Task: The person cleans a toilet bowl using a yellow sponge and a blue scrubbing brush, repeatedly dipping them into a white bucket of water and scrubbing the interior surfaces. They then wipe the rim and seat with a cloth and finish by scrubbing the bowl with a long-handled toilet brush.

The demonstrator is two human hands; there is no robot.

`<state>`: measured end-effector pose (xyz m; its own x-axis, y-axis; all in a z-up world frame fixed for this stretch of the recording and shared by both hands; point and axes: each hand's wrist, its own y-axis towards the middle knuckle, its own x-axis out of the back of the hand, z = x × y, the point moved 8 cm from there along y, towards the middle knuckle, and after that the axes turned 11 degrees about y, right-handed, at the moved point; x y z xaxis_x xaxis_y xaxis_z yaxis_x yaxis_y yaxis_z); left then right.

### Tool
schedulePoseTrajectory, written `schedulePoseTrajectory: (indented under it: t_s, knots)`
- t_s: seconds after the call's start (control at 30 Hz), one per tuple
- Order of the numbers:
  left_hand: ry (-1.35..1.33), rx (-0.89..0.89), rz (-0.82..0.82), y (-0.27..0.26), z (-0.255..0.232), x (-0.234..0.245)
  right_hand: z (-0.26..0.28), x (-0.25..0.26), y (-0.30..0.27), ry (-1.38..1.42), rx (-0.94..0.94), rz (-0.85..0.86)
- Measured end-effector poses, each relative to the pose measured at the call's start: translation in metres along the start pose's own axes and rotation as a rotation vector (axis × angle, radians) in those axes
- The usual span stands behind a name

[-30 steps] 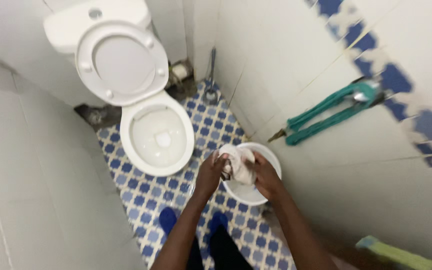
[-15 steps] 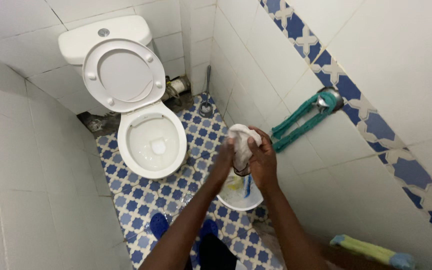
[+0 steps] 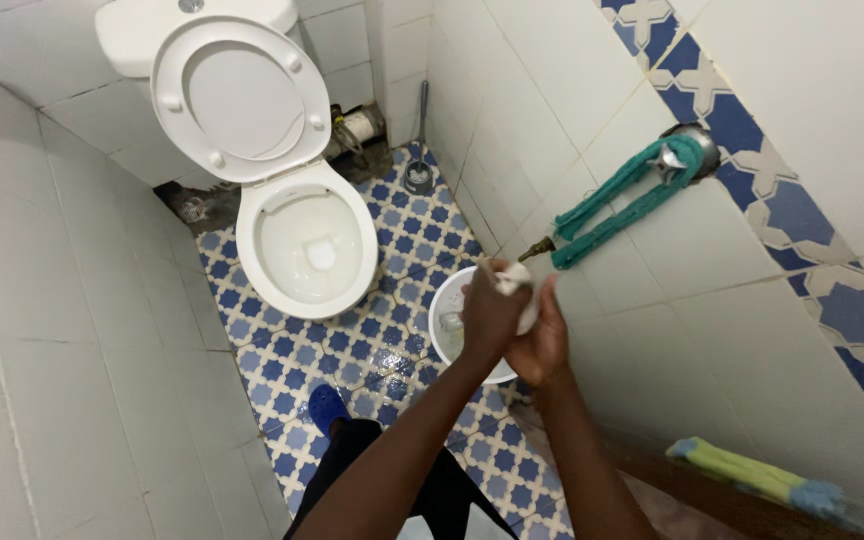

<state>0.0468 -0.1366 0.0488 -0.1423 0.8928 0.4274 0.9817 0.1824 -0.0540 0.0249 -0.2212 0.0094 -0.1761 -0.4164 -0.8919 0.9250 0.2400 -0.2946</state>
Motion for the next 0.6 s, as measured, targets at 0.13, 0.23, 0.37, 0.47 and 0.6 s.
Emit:
schedulePoseTrajectory:
  t_s: [0.13,0.23,0.37,0.47,0.6]
  knots:
    - [0.316,-0.37,-0.013,-0.006,-0.023,0.009,-0.002,0.006,0.001,-0.189,0.016,-0.355]
    - [-0.122,-0.192,0.151,0.008,-0.008,-0.016,0.006,0.022,0.001,-0.452,0.155,-0.549]
    - [-0.68,-0.123,0.308,0.02,0.018,-0.036,0.021,0.029,0.001,-0.804,0.321,-0.585]
    - [-1.156,0.239,0.297,0.018,0.055,-0.066,0.044,-0.004,-0.01,-1.341,0.792,-0.455]
    - [-1.128,0.565,0.213,0.025,0.098,-0.106,0.047,-0.01,-0.018,-1.508,0.9,-0.33]
